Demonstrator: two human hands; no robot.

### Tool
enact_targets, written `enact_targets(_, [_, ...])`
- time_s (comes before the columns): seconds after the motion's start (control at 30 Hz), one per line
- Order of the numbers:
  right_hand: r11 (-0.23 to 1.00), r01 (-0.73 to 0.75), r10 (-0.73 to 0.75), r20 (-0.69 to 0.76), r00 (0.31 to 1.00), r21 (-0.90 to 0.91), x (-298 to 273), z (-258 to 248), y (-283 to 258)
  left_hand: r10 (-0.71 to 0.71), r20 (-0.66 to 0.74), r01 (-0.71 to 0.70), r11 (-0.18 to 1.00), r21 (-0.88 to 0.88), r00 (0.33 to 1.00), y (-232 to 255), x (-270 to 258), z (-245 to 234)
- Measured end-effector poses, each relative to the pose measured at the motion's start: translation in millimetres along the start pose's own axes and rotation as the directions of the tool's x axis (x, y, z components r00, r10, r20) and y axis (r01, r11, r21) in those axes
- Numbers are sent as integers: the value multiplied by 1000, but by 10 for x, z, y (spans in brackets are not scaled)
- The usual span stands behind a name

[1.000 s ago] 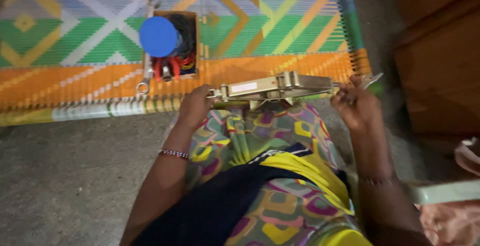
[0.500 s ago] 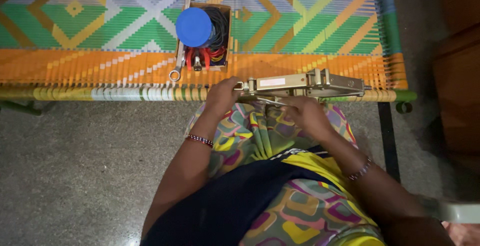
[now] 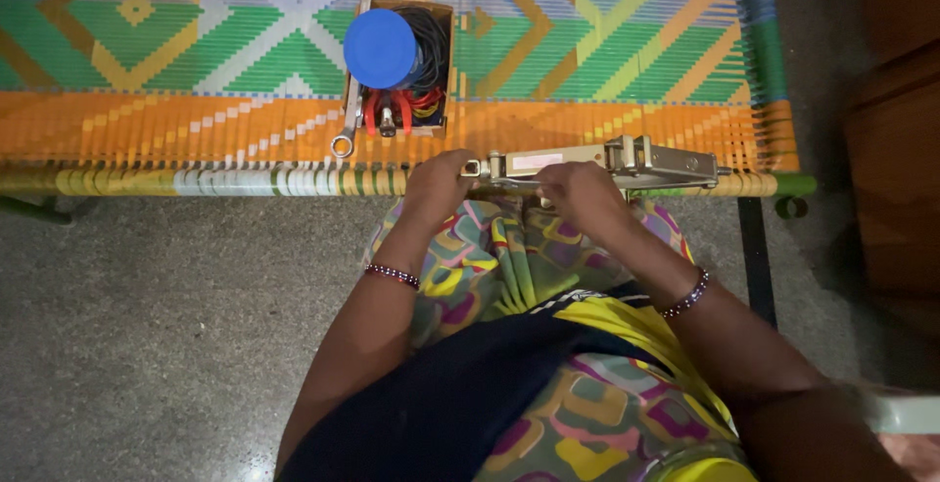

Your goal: The person sits on the floor and uses a wrench to tighten or loosen bolts on a metal jack placed on their lap. They repeatedly adjust the wrench and reposition the jack while working.

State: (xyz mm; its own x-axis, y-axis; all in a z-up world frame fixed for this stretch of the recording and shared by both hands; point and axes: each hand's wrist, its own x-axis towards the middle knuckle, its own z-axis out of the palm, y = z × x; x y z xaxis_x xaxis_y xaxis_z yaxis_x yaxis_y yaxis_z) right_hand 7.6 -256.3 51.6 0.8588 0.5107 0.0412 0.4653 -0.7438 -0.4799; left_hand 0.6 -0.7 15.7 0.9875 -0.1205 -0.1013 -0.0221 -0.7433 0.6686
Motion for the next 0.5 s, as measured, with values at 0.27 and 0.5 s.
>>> enact_targets(0.27, [965, -28, 75, 172, 982, -262, 213, -123, -241, 20, 8, -19, 998, -62, 1000, 58, -20, -1])
enact_targets(0.5, [965, -35, 86, 186, 979, -261, 238, -188, -350, 45, -10, -46, 996, -76, 999, 44, -31, -4])
